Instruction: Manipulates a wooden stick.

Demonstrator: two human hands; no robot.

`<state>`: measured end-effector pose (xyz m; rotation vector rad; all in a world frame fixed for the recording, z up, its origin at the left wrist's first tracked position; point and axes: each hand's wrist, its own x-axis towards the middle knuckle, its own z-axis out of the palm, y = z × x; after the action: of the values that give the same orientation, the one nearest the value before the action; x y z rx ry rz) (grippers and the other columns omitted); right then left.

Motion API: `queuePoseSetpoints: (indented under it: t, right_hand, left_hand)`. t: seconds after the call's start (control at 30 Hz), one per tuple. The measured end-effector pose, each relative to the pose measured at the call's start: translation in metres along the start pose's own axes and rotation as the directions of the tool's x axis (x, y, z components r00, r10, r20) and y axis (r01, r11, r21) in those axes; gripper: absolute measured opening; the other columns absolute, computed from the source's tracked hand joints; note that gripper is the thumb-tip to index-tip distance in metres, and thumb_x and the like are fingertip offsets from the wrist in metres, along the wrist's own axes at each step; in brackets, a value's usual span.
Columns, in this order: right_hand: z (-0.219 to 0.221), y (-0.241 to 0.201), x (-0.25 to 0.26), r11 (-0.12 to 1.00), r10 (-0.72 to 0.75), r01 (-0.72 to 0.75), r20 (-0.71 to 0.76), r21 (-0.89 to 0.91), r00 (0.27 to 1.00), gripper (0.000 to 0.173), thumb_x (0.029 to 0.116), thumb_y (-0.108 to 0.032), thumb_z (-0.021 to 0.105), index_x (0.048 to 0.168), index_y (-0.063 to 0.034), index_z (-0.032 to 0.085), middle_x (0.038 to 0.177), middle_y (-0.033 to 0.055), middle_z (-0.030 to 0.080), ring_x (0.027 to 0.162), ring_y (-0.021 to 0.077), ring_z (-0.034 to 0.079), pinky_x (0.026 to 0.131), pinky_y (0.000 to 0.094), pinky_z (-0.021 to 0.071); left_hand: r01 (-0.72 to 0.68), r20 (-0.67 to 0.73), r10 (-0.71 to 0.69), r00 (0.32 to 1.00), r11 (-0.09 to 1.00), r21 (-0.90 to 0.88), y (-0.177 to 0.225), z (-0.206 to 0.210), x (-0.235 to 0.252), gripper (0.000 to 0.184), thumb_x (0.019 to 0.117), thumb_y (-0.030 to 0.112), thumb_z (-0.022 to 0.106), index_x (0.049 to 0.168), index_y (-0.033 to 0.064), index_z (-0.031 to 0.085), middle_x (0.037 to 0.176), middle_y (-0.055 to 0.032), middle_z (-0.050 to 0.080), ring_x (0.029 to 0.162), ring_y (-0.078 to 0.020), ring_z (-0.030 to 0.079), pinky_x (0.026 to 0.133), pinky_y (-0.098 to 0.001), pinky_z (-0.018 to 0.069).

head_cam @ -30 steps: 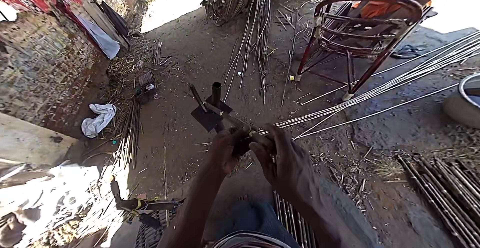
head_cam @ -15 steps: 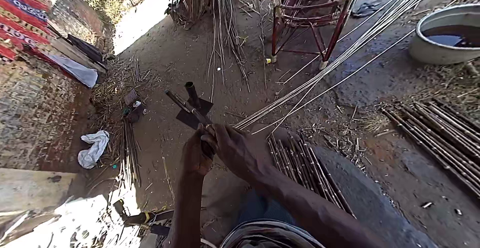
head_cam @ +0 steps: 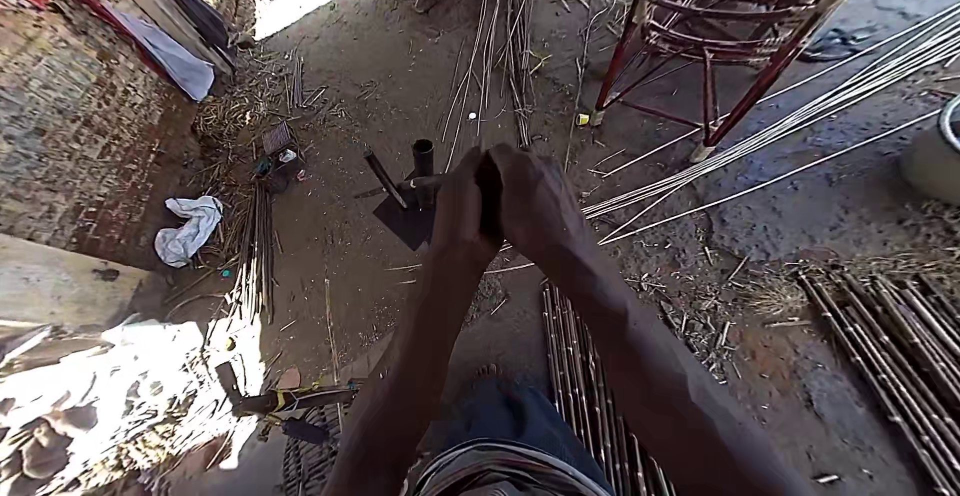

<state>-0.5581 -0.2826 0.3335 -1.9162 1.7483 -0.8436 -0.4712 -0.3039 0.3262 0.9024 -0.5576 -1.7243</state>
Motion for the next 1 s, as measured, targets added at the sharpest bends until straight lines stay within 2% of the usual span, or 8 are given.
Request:
queuePoseSetpoints:
  t: [0.1,0.23,0.33,0.4,0.53,0.73,0.87,1.0]
  right_hand:
    - [-0.017,0.011,0.037,0.999,0.026,-0.026,0.006,0.029,1.0,0.018,0.1044,-0.011,0.051,0.105,-0.002,0.067,0.094,0.0192,0.069,0.094,0.0363,0.069,0.08,0.0556,0.0533]
    - [-0.016,0.023,0.074,0.999,-0.002,0.004,-0.037,0.042,0.999,0.02,0.1012,-0.021,0.058,0.094,-0.0048,0.068,0.089,0.0162,0.068,0.087,0.0332,0.068,0.074,0.0569,0.0517]
    - [0.002,0.017,0.035,0.996,-0.04,0.048,-0.103,0.079,0.994,0.014,0.0993,-0.017,0.061,0.106,-0.0046,0.065,0.089,0.0179,0.068,0.086,0.037,0.069,0.071,0.0591,0.0548]
    - [0.028,0.028,0.011,0.971,-0.203,0.222,-0.185,0.091,0.961,0.019,0.0993,-0.013,0.061,0.115,-0.0027,0.065,0.093,0.0182,0.069,0.085,0.0357,0.071,0.075,0.0547,0.0574]
    - [0.058,0.039,-0.023,0.899,-0.418,0.438,-0.26,0.022,0.87,0.022,0.1054,-0.017,0.054,0.12,-0.0069,0.068,0.099,0.0137,0.069,0.09,0.0287,0.07,0.079,0.0452,0.0599]
    - [0.084,0.026,-0.077,0.914,-0.391,0.406,-0.247,0.008,0.886,0.037,0.1028,-0.028,0.061,0.132,-0.0047,0.059,0.103,0.0123,0.069,0.091,0.0273,0.07,0.082,0.0422,0.06]
    - [0.093,0.009,-0.085,0.951,-0.289,0.307,-0.266,0.03,0.92,0.04,0.1038,-0.038,0.058,0.126,-0.0041,0.06,0.093,0.0101,0.068,0.077,0.0242,0.07,0.067,0.0404,0.0602]
    - [0.091,0.004,-0.083,0.977,-0.204,0.214,-0.263,0.007,0.943,0.035,0.1055,-0.035,0.055,0.118,-0.0034,0.064,0.088,0.0116,0.068,0.072,0.0266,0.07,0.064,0.0416,0.0598]
  left_hand:
    - [-0.084,-0.105,0.093,0.99,0.993,0.087,0.001,0.026,0.035,0.028,0.1086,0.031,0.046,0.101,0.0076,0.058,0.08,-0.0051,0.061,0.071,-0.0141,0.063,0.067,-0.0324,0.0566]
    - [-0.055,-0.137,0.072,0.988,0.991,0.125,0.013,0.04,0.06,0.031,0.1067,0.031,0.049,0.115,0.0025,0.059,0.098,-0.0127,0.065,0.089,-0.0225,0.066,0.08,-0.0438,0.0577]
    - [-0.021,0.001,0.021,1.0,0.982,0.187,0.011,0.011,0.031,0.038,0.1074,0.042,0.046,0.11,0.0082,0.062,0.089,-0.0066,0.066,0.079,-0.0159,0.066,0.071,-0.0369,0.0586]
    - [0.022,0.06,-0.034,0.998,0.983,0.18,0.003,-0.027,0.02,0.043,0.1068,0.051,0.044,0.112,0.0116,0.06,0.091,-0.0051,0.066,0.082,-0.0153,0.066,0.075,-0.0367,0.0587]
    - [0.058,-0.102,-0.046,0.994,0.991,0.119,-0.003,-0.074,0.0,0.031,0.1055,0.036,0.054,0.108,0.0066,0.063,0.084,-0.0068,0.065,0.068,-0.0142,0.064,0.064,-0.03,0.0579]
    - [0.086,-0.114,-0.069,0.991,0.983,0.16,0.001,-0.107,-0.034,0.029,0.106,0.029,0.054,0.108,0.0016,0.064,0.089,-0.0103,0.069,0.074,-0.0158,0.068,0.068,-0.0307,0.0605]
    - [0.084,-0.112,-0.062,0.992,0.976,0.203,0.003,-0.114,-0.051,0.024,0.1016,0.028,0.061,0.106,0.0049,0.066,0.09,-0.0073,0.069,0.075,-0.0123,0.069,0.07,-0.0284,0.0605]
    - [0.104,-0.092,-0.085,0.992,0.968,0.227,0.004,-0.118,-0.051,0.022,0.1022,0.028,0.06,0.107,0.0071,0.066,0.087,-0.0059,0.068,0.07,-0.0109,0.067,0.066,-0.0268,0.0597]
